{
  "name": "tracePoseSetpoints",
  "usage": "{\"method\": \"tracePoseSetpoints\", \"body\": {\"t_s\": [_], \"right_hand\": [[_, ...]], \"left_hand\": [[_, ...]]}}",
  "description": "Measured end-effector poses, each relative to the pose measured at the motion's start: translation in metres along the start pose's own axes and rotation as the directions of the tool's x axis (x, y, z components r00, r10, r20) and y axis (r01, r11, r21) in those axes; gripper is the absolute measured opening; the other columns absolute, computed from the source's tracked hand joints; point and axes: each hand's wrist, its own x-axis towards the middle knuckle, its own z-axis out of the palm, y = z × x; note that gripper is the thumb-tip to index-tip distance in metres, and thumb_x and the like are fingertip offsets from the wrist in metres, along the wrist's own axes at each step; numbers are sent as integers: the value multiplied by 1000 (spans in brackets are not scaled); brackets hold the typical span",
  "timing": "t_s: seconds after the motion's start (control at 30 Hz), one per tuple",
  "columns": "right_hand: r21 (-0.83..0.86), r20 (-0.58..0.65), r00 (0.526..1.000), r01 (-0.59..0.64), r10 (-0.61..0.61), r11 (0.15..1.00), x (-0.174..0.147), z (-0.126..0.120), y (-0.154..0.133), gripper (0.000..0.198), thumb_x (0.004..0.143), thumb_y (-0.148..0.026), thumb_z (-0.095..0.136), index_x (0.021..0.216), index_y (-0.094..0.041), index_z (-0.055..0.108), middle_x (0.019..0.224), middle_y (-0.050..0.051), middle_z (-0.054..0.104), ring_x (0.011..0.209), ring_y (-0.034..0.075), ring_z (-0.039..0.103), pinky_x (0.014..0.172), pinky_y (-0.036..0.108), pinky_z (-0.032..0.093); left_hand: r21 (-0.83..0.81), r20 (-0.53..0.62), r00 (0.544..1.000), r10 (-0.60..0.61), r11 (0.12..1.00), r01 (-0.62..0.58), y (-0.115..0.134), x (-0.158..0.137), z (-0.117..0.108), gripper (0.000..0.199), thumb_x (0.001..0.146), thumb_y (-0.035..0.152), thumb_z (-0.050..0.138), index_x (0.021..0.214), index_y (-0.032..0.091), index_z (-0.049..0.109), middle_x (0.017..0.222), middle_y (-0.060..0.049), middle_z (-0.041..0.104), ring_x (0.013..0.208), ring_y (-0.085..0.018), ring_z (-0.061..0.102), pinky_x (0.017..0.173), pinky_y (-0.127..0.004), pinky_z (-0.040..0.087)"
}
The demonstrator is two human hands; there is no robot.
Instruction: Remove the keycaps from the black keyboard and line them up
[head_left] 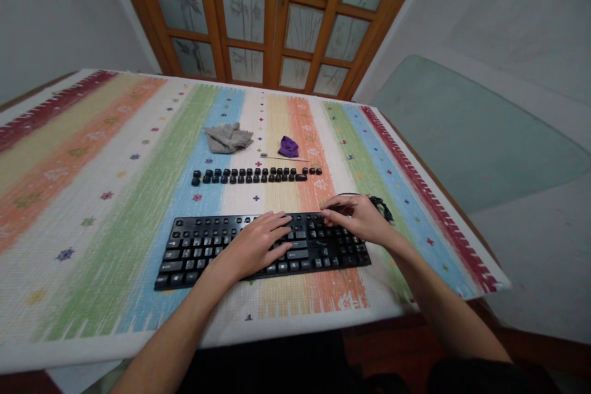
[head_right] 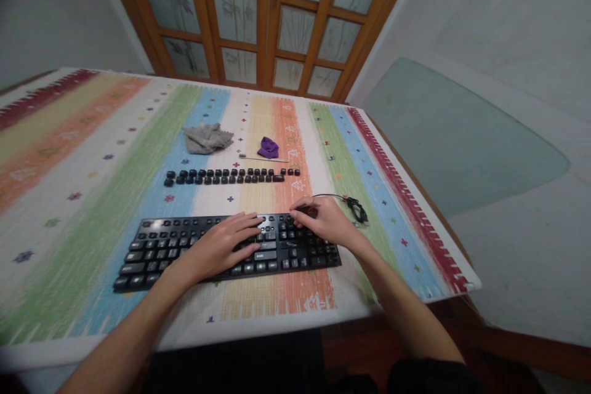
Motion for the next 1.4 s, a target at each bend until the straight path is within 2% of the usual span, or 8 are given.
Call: {"method": "tracePoseSetpoints", "body": {"t_s": [0.2,0.33,0.43,0.63,0.77,0.9,1.23,1.4], "right_hand": [[312,-88,991,-72,104,947,-5,9,11,33,79,-48,76,76,-17,65,70,4,71,62,16,71,60,29,61],[412,-122,982,-84,146,908,-8,8,9,33,77,-46,79,73,-18,64,76,3,71,59,15,70,58,28,60],[443,-72,990,-77,121,893,-10,6,6,28,76,-41,81,77,-19,66,81,4,72,60,14,68,56,27,58],[366,-31,993,-94,113,926,-14,-2,11,28,66,-30,87,86,-18,72,94,7,74,78,18,70,67,30,60],[364,-44,992,-92,115,927,-15,-3,14,38,67,-27,86,102,-18,72,91,7,76,78,18,72,71,31,60],[337,-53,996,-48,70,940,-16,0,17,42,69,-27,84,106,-17,69,93,9,78,83,19,73,74,32,59],[184,-44,998,42,-35,982,-17,1,20,27,80,-38,78,96,-17,72,101,12,76,92,23,72,82,38,58],[79,-53,984,177,-173,981,-15,-1,17,18,84,-38,74,83,-19,75,97,11,73,99,24,69,87,41,55]], "left_hand": [[10,0,1000,5,1000,-5,0,1,-1,27,100,34,55,116,17,67,138,-11,63,132,-26,56,115,-48,43],[9,-12,1000,11,1000,-11,1,0,0,27,99,34,55,117,17,67,137,-12,63,132,-26,56,114,-48,43],[18,-18,1000,15,1000,-14,1,0,1,27,100,34,55,117,17,67,137,-11,63,131,-25,56,114,-47,43],[24,12,1000,1,1000,-1,0,0,0,28,101,35,53,118,17,66,139,-11,61,133,-25,55,116,-47,42],[19,38,999,-25,1000,24,1,0,0,29,100,35,53,119,17,67,140,-10,61,134,-25,54,118,-46,40],[23,46,999,-29,999,28,1,0,0,30,101,36,53,120,17,66,141,-10,60,135,-24,53,118,-46,39],[21,50,998,-29,999,28,1,0,0,30,100,35,54,121,16,66,142,-11,59,136,-25,52,118,-46,39],[30,52,998,-29,999,27,1,1,0,30,100,34,54,120,15,66,141,-11,60,135,-25,53,118,-47,39]]}}
